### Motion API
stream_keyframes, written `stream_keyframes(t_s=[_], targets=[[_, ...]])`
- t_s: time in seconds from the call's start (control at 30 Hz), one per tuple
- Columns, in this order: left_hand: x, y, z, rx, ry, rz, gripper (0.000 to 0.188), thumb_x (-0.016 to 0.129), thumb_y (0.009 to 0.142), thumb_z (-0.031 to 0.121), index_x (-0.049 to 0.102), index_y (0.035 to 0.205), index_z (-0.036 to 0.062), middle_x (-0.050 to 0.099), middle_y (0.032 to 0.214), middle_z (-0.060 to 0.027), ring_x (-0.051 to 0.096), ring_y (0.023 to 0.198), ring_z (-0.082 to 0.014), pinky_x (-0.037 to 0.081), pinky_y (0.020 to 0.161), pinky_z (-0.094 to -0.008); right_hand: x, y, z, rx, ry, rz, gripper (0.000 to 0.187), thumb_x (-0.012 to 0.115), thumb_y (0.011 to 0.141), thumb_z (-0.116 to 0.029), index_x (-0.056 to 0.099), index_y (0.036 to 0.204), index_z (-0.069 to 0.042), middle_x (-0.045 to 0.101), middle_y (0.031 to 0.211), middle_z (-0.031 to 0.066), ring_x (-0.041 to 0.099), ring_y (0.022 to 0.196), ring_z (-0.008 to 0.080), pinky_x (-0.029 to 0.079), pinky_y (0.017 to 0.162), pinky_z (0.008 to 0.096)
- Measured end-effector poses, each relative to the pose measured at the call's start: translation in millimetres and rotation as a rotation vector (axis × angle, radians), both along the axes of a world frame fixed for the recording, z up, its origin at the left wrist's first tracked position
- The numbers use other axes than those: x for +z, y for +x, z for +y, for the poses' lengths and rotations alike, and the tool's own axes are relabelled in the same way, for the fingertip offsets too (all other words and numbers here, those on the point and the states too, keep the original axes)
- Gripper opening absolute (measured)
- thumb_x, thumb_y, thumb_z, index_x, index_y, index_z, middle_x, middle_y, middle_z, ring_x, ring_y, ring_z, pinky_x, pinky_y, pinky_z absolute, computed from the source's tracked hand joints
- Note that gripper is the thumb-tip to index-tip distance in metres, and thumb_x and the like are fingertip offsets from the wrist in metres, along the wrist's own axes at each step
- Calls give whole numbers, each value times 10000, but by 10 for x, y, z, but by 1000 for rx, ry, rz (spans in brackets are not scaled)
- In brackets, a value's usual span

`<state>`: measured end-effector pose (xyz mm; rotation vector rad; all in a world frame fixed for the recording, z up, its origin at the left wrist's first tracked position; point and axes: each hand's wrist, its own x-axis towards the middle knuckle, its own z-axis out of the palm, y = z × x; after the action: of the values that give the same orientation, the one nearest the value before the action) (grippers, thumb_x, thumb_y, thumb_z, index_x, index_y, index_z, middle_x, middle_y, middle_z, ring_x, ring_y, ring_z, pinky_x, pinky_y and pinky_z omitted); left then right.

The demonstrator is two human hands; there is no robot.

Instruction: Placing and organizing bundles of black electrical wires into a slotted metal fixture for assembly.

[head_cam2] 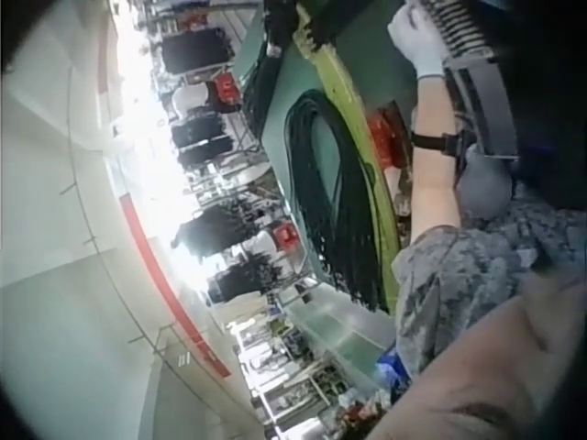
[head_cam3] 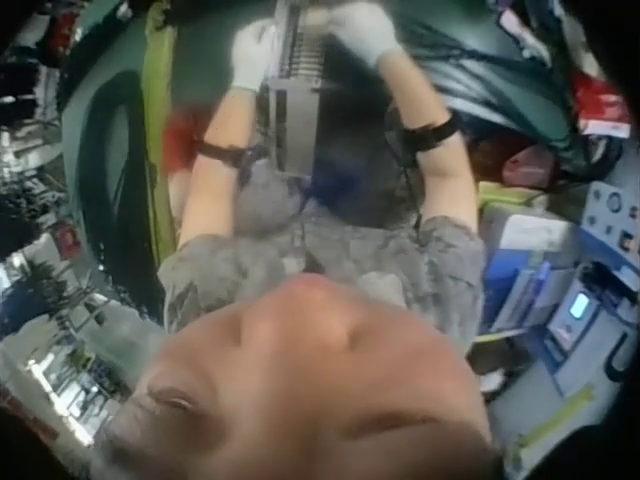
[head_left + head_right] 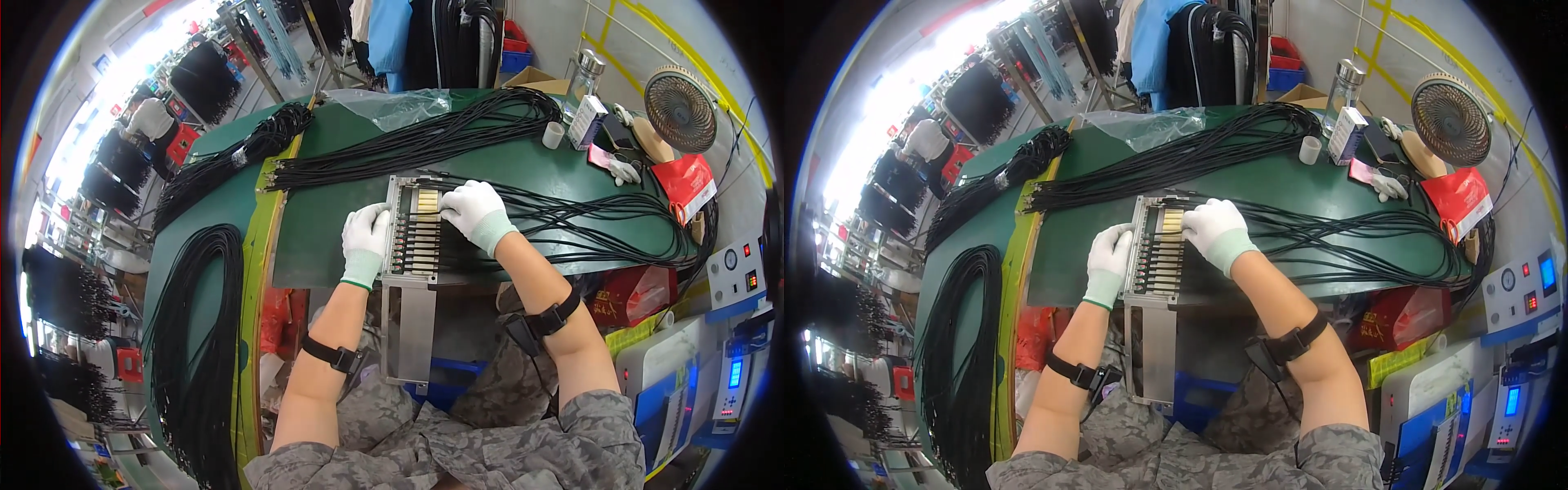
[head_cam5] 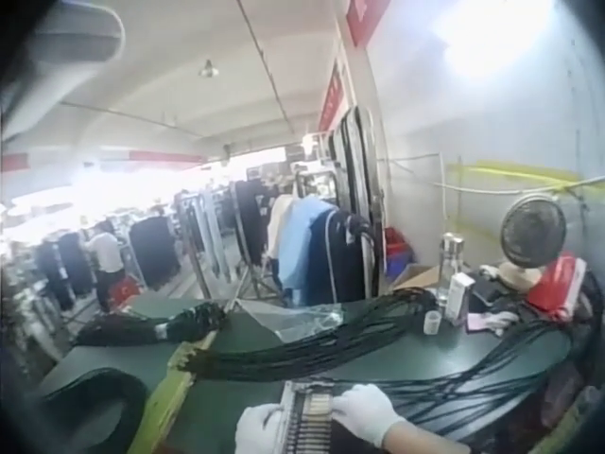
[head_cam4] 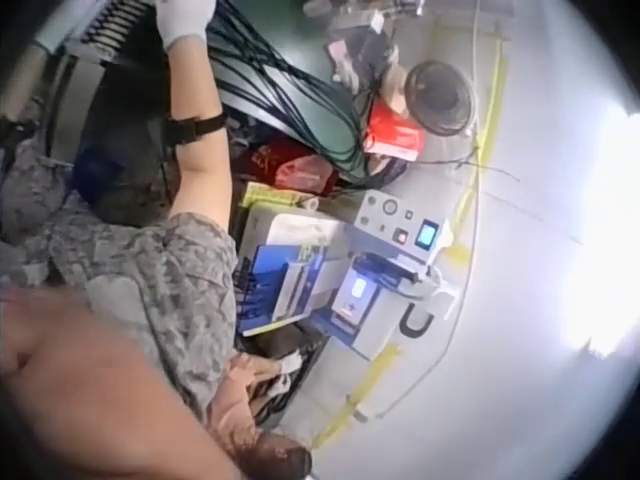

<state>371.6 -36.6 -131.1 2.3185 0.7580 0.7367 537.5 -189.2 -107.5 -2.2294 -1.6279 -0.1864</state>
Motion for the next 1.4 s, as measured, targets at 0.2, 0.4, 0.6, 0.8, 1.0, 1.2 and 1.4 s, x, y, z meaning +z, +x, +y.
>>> stream_keyframes(t_s=[0.2,0.4,0.6,0.8,1.0,1.2,1.4], targets=[[23,50,-163,-284,403,35,276,623,843,303,693,1093,211,615,1100,-94,471,1173,-360,388,996,-436,-73,-47,5,-27,-24,-52,118,646,794,-260,676,851,-161,647,778,27,582,831,257,449,751,392],[-16,51,-139,-278,448,168,277,667,805,355,708,1065,269,600,1121,-35,437,1179,-395,376,992,-477,-111,59,26,-105,182,-21,158,659,785,-279,681,892,-164,652,872,35,580,884,258,449,780,379],[-26,76,-158,-292,373,149,288,650,822,331,700,1094,252,605,1089,-44,440,1179,-376,380,999,-463,-171,261,-27,-360,298,-191,210,678,773,-299,689,940,-172,643,908,42,576,917,268,449,807,379],[38,57,-206,-260,346,151,264,660,816,304,711,1069,246,610,1065,-47,452,1161,-366,392,987,-455,-185,353,16,-341,-30,-9,172,673,786,-317,689,913,-203,638,921,21,571,944,237,436,812,374],[78,-89,-323,-235,315,111,239,676,801,282,728,1025,217,619,1014,-56,469,1117,-342,387,985,-446,-194,403,44,-382,-41,68,144,673,782,-315,691,891,-222,639,911,16,575,931,223,441,787,368],[36,-70,-297,-236,330,90,231,680,794,278,733,1009,214,620,1004,-57,479,1092,-327,382,982,-443,-218,427,6,-361,178,-21,103,692,755,-260,699,817,-179,647,807,36,591,857,238,468,752,369],[26,-97,-261,-218,367,69,254,662,837,295,709,1042,151,631,1022,-58,530,1049,-271,404,955,-390,-19,290,-39,-216,220,116,81,666,783,-256,697,823,-193,662,802,36,597,852,254,464,768,373]])
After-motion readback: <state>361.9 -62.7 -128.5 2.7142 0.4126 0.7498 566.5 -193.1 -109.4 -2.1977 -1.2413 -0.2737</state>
